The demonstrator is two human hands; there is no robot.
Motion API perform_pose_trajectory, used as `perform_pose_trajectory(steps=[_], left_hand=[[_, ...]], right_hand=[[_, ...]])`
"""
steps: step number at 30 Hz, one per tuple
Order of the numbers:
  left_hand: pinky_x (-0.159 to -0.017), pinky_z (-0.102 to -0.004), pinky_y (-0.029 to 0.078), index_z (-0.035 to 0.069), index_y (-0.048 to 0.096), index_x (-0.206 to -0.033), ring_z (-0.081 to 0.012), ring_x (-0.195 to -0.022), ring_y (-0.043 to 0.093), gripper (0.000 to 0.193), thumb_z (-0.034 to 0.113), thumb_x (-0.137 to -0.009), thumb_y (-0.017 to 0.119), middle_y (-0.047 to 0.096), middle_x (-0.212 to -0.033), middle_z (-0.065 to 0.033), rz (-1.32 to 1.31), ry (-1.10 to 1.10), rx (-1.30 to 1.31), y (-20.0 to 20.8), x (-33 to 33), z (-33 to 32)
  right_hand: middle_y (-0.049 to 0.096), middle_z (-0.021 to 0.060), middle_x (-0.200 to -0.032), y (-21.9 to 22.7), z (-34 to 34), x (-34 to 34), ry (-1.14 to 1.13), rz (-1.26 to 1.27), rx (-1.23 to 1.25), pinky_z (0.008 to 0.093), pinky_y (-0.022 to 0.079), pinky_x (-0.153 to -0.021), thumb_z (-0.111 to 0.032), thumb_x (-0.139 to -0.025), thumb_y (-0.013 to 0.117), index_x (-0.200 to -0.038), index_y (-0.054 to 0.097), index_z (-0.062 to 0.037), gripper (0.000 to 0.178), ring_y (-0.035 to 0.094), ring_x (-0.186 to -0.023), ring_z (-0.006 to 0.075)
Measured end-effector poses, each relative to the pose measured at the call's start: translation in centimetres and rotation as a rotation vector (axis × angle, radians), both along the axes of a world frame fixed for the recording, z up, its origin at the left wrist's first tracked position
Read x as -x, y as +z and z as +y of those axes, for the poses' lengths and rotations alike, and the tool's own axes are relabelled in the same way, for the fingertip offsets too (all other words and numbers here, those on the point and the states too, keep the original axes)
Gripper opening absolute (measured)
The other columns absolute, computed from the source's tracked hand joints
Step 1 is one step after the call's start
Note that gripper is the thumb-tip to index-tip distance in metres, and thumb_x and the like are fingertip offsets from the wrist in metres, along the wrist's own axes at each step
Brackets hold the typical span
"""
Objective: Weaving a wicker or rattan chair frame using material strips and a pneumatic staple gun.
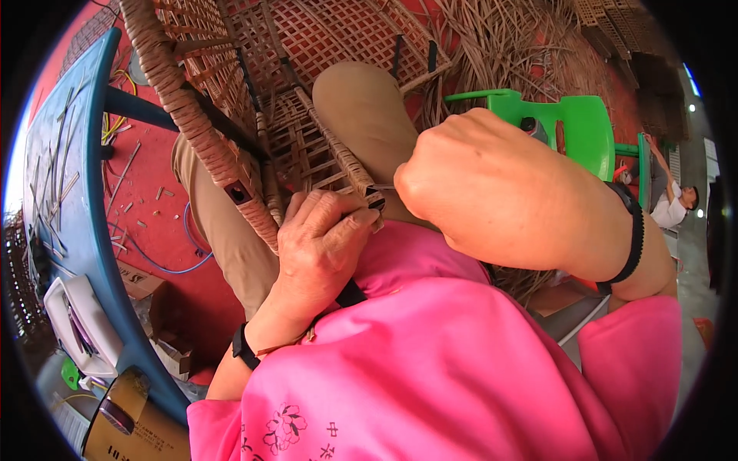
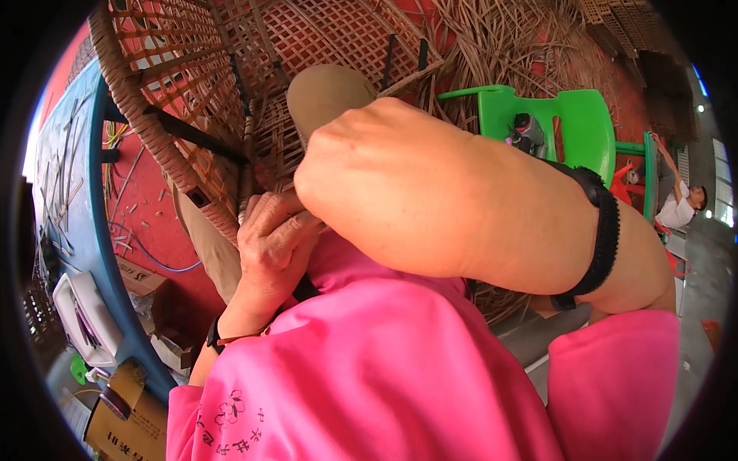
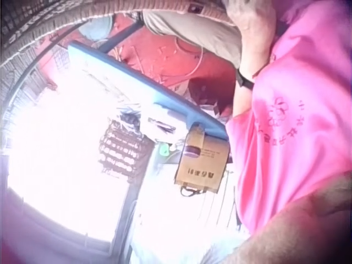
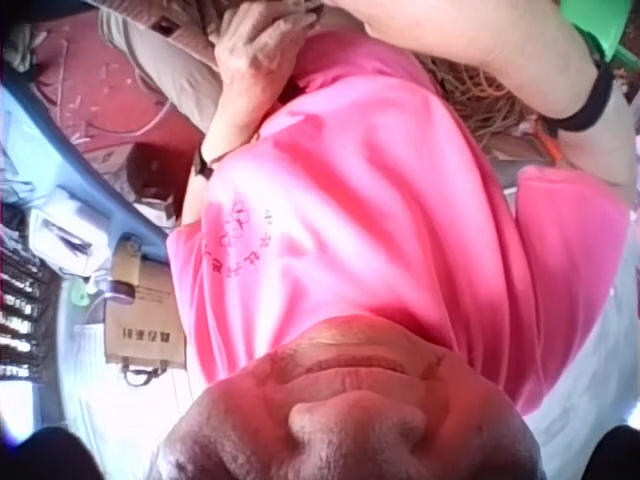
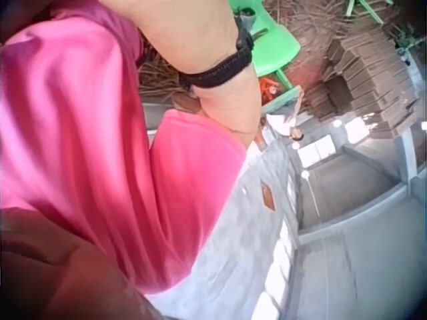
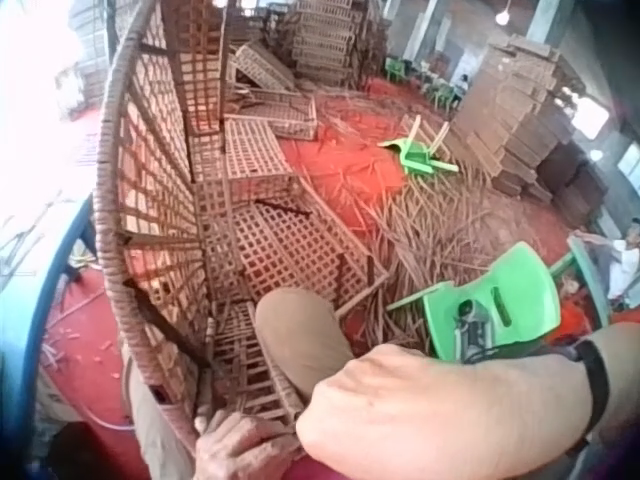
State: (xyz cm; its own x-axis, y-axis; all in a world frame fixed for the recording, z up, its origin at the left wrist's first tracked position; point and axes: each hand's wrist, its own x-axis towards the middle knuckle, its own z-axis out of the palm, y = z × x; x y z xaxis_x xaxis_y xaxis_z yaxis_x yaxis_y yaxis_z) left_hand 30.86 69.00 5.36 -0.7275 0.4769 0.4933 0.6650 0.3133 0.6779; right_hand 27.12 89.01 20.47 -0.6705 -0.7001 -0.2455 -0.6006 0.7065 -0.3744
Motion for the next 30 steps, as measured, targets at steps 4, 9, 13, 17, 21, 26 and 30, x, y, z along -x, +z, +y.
perform_pose_trajectory(steps=[4, 9, 13, 17, 21, 26, 30], left_hand=[[-0.079, -0.0408, 0.048, 0.002, 0.072, -0.091, -0.0296, -0.09, 0.062, 0.015, 0.0, -0.077, 0.076, 0.065, -0.095, -0.0095, -0.313, -0.029, 0.041, 1.2, 0.1, -0.2], [-0.08, -0.0398, 0.049, -0.002, 0.071, -0.093, -0.0313, -0.089, 0.063, 0.009, 0.005, -0.087, 0.07, 0.064, -0.092, -0.0145, -0.645, -0.008, -0.002, 1.5, 1.0, 0.7], [-0.073, -0.037, 0.05, -0.001, 0.067, -0.092, -0.026, -0.08, 0.064, 0.014, 0.005, -0.084, 0.076, 0.064, -0.089, -0.0126, -0.787, 0.128, -0.008, 1.8, 1.0, 1.6], [-0.067, -0.0365, 0.05, 0.004, 0.064, -0.093, -0.0239, -0.077, 0.066, 0.026, 0.003, -0.076, 0.084, 0.067, -0.09, -0.0091, -0.66, 0.294, -0.059, 1.4, 0.2, 2.4], [-0.074, -0.0392, 0.05, 0.006, 0.069, -0.097, -0.0271, -0.084, 0.067, 0.027, 0.008, -0.075, 0.084, 0.069, -0.096, -0.0074, -0.091, 0.202, 0.102, 0.7, 0.0, 1.9], [-0.081, -0.0386, 0.051, 0.005, 0.072, -0.107, -0.0287, -0.094, 0.068, 0.031, 0.012, -0.078, 0.082, 0.07, -0.105, -0.0088, 0.007, 0.114, 0.177, 0.1, -0.2, 1.5], [-0.085, -0.0383, 0.052, 0.004, 0.074, -0.107, -0.0304, -0.097, 0.069, 0.032, 0.015, -0.078, 0.083, 0.071, -0.108, -0.0106, -0.123, 0.095, 0.179, 0.1, -0.3, 1.3]], right_hand=[[0.065, 0.0203, -0.067, -0.2, 0.5, -0.1, 0.027, -0.031, 0.021, 0.0454, 0.054, -0.062, 0.001, -0.066, 0.068, -0.066, 0.067, 0.0011, 0.001, 0.069, -0.069, 0.039], [0.066, 0.0203, -0.068, -0.3, 0.9, -0.3, 0.056, -0.013, 0.016, 0.0444, 0.055, -0.064, 0.0, -0.067, 0.069, -0.067, 0.068, 0.0014, 0.002, 0.07, -0.071, 0.0383], [0.067, 0.0209, -0.071, -0.2, 1.4, -0.3, 0.082, -0.049, -0.001, 0.0449, 0.056, -0.065, 0.0, -0.067, 0.069, -0.071, 0.067, 0.0028, 0.006, 0.07, -0.073, 0.0386], [0.067, 0.0215, -0.073, -0.5, 1.8, -0.3, 0.094, -0.026, -0.01, 0.0457, 0.056, -0.067, 0.003, -0.067, 0.068, -0.078, 0.065, 0.0041, 0.012, 0.07, -0.075, 0.0392], [0.066, 0.0217, -0.073, -1.0, 1.6, -0.5, 0.052, -0.011, -0.006, 0.047, 0.055, -0.068, 0.005, -0.069, 0.065, -0.079, 0.064, 0.0038, 0.011, 0.069, -0.076, 0.0402], [0.065, 0.0218, -0.07, -1.0, 1.5, -0.5, 0.022, -0.013, 0.026, 0.048, 0.055, -0.067, 0.006, -0.07, 0.063, -0.076, 0.063, 0.0031, 0.007, 0.068, -0.075, 0.0408], [0.064, 0.0222, -0.068, -1.0, 1.4, -0.7, 0.013, -0.004, 0.043, 0.0482, 0.055, -0.067, 0.007, -0.069, 0.063, -0.074, 0.063, 0.0031, 0.006, 0.068, -0.074, 0.0411]])
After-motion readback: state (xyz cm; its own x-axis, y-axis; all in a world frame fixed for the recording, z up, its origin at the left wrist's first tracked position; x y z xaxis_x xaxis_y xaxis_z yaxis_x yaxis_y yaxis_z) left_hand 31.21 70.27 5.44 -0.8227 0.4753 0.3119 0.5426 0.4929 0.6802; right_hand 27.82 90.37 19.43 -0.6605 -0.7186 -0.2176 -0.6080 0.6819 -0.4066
